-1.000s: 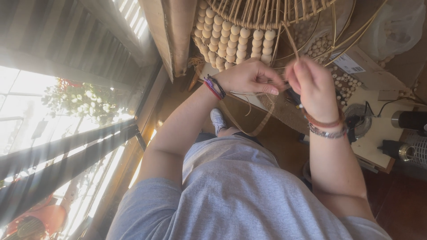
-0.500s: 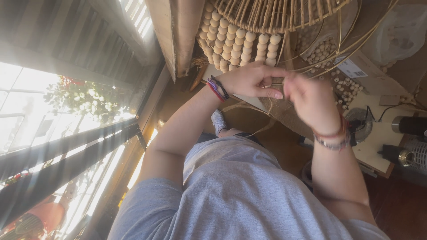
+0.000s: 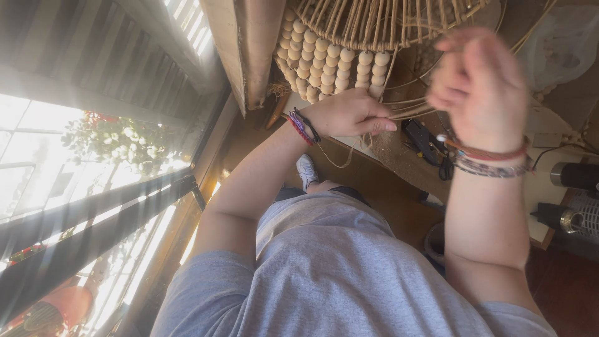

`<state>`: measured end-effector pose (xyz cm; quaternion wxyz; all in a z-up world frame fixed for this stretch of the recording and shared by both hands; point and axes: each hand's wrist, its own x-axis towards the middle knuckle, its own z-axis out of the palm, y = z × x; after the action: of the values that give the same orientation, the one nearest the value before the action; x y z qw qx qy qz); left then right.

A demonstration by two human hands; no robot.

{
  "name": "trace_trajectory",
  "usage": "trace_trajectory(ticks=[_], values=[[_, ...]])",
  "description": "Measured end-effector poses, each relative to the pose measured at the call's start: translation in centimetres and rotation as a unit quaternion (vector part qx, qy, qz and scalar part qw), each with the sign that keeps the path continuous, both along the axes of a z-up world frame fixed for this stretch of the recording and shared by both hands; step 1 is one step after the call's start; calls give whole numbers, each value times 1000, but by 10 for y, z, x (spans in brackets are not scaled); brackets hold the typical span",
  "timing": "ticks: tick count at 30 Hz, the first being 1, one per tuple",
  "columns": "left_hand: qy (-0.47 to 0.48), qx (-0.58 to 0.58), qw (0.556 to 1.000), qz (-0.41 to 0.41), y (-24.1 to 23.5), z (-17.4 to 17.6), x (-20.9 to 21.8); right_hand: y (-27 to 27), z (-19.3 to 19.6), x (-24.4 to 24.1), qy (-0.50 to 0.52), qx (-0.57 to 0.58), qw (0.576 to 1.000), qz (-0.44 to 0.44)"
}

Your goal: The person weaves wooden beads onto a metal frame using a thin cord. They thread the cord through the beads and around the frame repeatedly, securing the beads in place. The hands and beads remain visible throughout the process.

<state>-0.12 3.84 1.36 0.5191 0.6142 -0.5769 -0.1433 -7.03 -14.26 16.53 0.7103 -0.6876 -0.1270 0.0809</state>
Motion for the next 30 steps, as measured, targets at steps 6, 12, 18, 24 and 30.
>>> trace_trajectory(ticks=[6,12,18,24,30], values=[[-1,1,1000,-5,6,2,-4,-65,2,-21,-155,-525,822,-157],[9,1,1000,-2,12,6,-2,-40,6,-26,-154,-668,728,-9],[-35,-51,998,12,17,3,3,-28,12,-7,-286,-652,702,-27],[4,-31,999,34,33,6,-17,-40,-53,45,-326,-774,523,-141],[-73,-199,936,280,-22,2,-120,-80,-97,60,-349,-507,763,-195]])
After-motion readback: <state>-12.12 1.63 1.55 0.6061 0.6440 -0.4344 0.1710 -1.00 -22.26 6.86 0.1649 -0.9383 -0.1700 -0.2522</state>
